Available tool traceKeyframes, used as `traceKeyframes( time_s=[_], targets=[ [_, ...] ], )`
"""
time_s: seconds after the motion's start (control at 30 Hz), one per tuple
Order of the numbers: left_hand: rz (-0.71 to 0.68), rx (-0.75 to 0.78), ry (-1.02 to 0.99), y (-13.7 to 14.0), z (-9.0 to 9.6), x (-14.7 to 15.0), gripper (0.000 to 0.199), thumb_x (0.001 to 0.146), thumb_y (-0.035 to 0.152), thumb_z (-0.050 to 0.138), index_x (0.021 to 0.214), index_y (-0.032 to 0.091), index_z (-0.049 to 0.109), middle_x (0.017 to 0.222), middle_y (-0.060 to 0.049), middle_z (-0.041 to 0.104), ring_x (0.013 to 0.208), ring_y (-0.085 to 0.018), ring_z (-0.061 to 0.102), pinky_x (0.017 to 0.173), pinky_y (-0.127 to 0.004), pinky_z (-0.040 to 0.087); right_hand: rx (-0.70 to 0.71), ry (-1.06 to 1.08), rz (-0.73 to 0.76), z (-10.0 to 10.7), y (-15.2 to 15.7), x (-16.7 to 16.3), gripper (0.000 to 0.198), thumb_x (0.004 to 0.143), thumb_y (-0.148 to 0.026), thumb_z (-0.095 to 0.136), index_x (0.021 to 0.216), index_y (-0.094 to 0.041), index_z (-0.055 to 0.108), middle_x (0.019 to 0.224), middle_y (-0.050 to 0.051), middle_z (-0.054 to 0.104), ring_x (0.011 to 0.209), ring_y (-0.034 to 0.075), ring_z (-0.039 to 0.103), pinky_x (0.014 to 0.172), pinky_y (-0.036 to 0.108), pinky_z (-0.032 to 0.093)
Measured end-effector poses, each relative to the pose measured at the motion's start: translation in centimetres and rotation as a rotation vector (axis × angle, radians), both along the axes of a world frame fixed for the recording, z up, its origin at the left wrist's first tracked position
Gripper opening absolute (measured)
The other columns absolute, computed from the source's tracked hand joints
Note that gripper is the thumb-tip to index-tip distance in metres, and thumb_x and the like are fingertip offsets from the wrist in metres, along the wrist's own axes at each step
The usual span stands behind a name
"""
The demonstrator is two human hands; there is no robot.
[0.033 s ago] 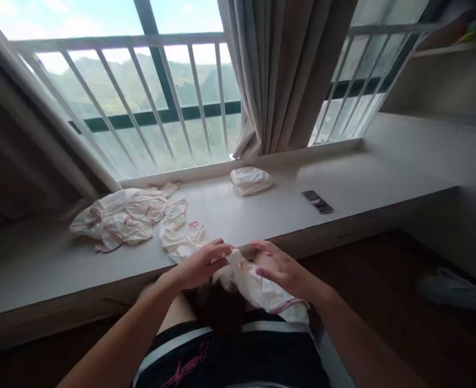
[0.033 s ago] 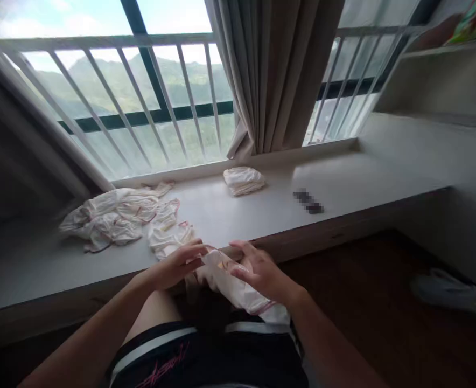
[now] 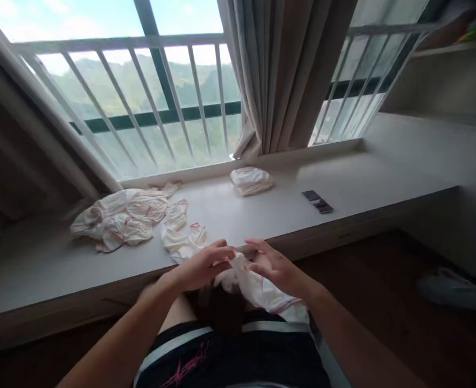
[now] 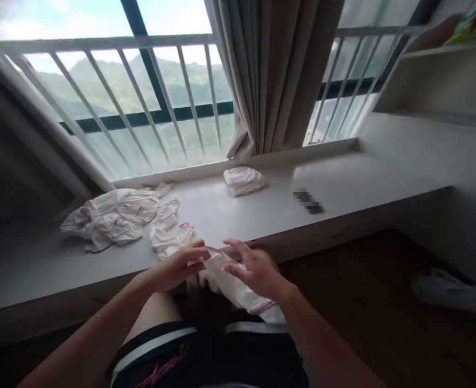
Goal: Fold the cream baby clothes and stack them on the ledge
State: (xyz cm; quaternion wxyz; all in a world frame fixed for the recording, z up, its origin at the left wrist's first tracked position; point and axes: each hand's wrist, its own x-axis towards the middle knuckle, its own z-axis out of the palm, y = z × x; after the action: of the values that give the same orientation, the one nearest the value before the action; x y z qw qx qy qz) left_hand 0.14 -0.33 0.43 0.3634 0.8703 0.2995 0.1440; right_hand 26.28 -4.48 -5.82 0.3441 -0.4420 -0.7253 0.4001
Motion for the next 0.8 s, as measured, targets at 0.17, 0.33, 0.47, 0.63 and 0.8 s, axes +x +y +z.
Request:
traceKeyframes(
  time_s=[0.17, 0.33, 0.47, 0.63, 0.8],
  targets=[
    [-0.024, 0.116, 0.133, -1.3, 1.5, -0.7, 0.020, 0.098, 0.026, 0.054, 0.102, 0.021, 0.073, 0.102, -0.007, 0.055, 0.092, -0.018, 0.056, 0.084, -0.027, 0.046, -0.069, 0.085, 0.181, 0.5, 2.5, -4.9, 0.040, 0.095, -0.036, 0.060, 0.131, -0.020, 0.058, 0.102, 0.004, 0.071, 0.092, 0.017, 0.066, 0.079, 0.026, 0.051],
    [0.232, 0.137, 0.124, -1.9, 1.1, -3.2, 0.020, 0.092, 0.024, 0.058, 0.111, 0.023, 0.064, 0.102, -0.004, 0.060, 0.088, -0.017, 0.056, 0.082, -0.027, 0.044, 0.091, -0.060, 0.038, 1.5, 4.1, -5.4, 0.012, 0.089, -0.023, 0.060, 0.094, -0.019, 0.069, 0.073, -0.002, 0.062, 0.069, 0.012, 0.054, 0.065, 0.022, 0.038],
    [0.437, 0.059, 0.052, -1.3, -0.1, -5.5, 0.023, 0.088, 0.022, 0.055, 0.111, 0.022, 0.053, 0.075, 0.005, 0.053, 0.067, -0.013, 0.044, 0.066, -0.024, 0.037, 0.295, -0.030, -0.249, 5.1, 5.9, -4.5, 0.012, 0.087, -0.021, 0.059, 0.096, -0.019, 0.068, 0.061, -0.006, 0.049, 0.058, 0.011, 0.047, 0.062, 0.022, 0.033],
    [0.542, 0.105, 0.121, 1.4, 0.1, -10.1, 0.026, 0.084, 0.038, 0.058, 0.072, 0.020, 0.044, 0.066, 0.004, 0.040, 0.065, -0.013, 0.037, 0.060, -0.024, 0.029, 0.533, -0.025, -0.473, 11.3, 9.3, -2.3, 0.010, 0.088, -0.026, 0.060, 0.096, -0.020, 0.061, 0.064, -0.004, 0.053, 0.057, 0.012, 0.047, 0.062, 0.024, 0.034],
    [0.641, 0.262, 0.261, 4.3, 5.0, -15.3, 0.023, 0.079, 0.036, 0.056, 0.067, 0.021, 0.042, 0.068, 0.002, 0.044, 0.066, -0.016, 0.043, 0.062, -0.026, 0.033, 0.611, -0.139, -0.613, 16.2, 14.1, 0.4, 0.017, 0.090, -0.033, 0.062, 0.099, -0.020, 0.058, 0.069, 0.001, 0.059, 0.062, 0.016, 0.050, 0.063, 0.026, 0.038]
  ],
)
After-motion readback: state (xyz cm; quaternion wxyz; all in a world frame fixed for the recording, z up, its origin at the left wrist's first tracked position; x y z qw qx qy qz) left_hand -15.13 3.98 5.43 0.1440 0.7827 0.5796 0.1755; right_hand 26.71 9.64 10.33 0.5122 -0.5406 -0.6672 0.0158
